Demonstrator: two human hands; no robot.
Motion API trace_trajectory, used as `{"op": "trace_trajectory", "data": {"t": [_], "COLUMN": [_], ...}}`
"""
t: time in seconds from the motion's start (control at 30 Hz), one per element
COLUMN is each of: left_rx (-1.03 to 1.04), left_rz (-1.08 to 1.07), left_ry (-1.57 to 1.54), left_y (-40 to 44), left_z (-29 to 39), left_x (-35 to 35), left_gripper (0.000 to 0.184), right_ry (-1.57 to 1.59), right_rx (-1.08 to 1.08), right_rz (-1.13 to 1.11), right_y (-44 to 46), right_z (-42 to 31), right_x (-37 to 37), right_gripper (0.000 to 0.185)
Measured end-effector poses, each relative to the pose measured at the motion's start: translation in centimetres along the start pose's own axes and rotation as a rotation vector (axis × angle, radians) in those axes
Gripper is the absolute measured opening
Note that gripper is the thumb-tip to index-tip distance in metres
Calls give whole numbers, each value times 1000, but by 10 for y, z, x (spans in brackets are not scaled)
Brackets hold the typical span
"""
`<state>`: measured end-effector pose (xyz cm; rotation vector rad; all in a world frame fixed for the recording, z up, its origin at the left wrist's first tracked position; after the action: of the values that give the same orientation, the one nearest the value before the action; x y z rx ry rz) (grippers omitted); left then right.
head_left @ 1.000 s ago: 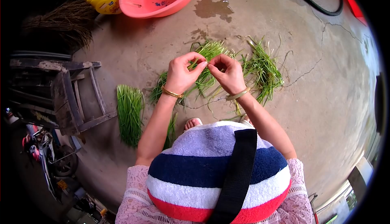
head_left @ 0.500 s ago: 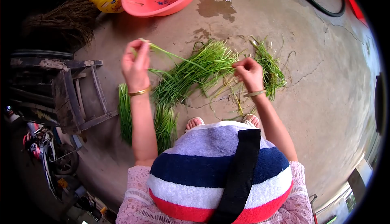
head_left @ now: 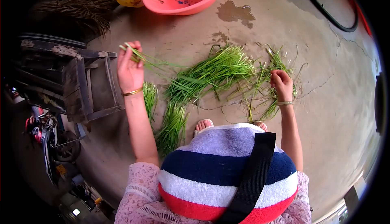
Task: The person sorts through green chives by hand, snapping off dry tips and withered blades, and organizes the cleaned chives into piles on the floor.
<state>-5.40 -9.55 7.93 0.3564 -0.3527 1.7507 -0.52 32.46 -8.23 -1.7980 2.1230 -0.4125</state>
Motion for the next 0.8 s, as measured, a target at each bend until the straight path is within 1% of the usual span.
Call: {"op": "trace_trajectory", "data": {"t": [0.03, 0.1, 0.17, 0.23, 0.3, 0.4, 0.43, 0.5, 0.57, 0.6, 0.63, 0.67, 0.7, 0.77, 0.8], "left_rx": [-1, -89, -138, -212, -255, -340, -299, -314, -340, -317, -293, -310, -313, -409, -427], "left_rz": [-1, -104, -107, -202, -245, -245, -281, -359, -360, -422, -485, -508, -510, -607, -604], "left_ry": [-1, 12, 34, 154, 196, 291, 289, 372, 416, 468, 519, 621, 619, 890, 974], "left_y": [-1, -4, -10, -18, -24, -38, -42, -44, -46, -48, -50, -51, -52, -55, -55], "left_z": [-6, -24, -41, -61, -84, -105, -107, -116, -117, -121, -124, -127, -127, -132, -131], "left_x": [4, 21, 35, 54, 63, 85, 95, 98, 97, 96, 95, 91, 91, 89, 89], "left_gripper": [13, 13, 12, 13, 12, 11, 13, 15, 16, 17, 17, 15, 15, 12, 16], "right_ry": [-20, -26, -65, 6, 81, 47, 85, -8, -6, -84, -85, -173, -262, -287, -301], "right_rx": [-33, -90, -98, -171, -178, -150, -118, -136, -131, -149, -117, -176, -234, -323, -296], "right_rz": [-51, -126, -249, -336, -411, -526, -547, -482, -418, -386, -369, -336, -301, -269, -244], "right_y": [0, -7, -11, -19, -30, -40, -43, -41, -39, -37, -38, -37, -36, -32, -29], "right_z": [-6, -28, -43, -58, -70, -71, -69, -63, -61, -61, -63, -65, -66, -60, -56], "right_x": [12, 39, 69, 100, 127, 153, 155, 148, 136, 127, 119, 111, 102, 89, 79], "right_gripper": [11, 10, 9, 12, 18, 25, 23, 18, 16, 15, 14, 14, 14, 14, 14]}}
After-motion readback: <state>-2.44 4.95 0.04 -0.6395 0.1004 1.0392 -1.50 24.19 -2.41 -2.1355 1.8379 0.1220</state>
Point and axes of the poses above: each hand's wrist, its own y-axis towards the middle knuckle, its own x-axis out of the palm, z = x × y, the point moved 5 cm from there along y, towards the middle knuckle, and after that the axes turned 4 degrees about -y, right-handed, at the moved point
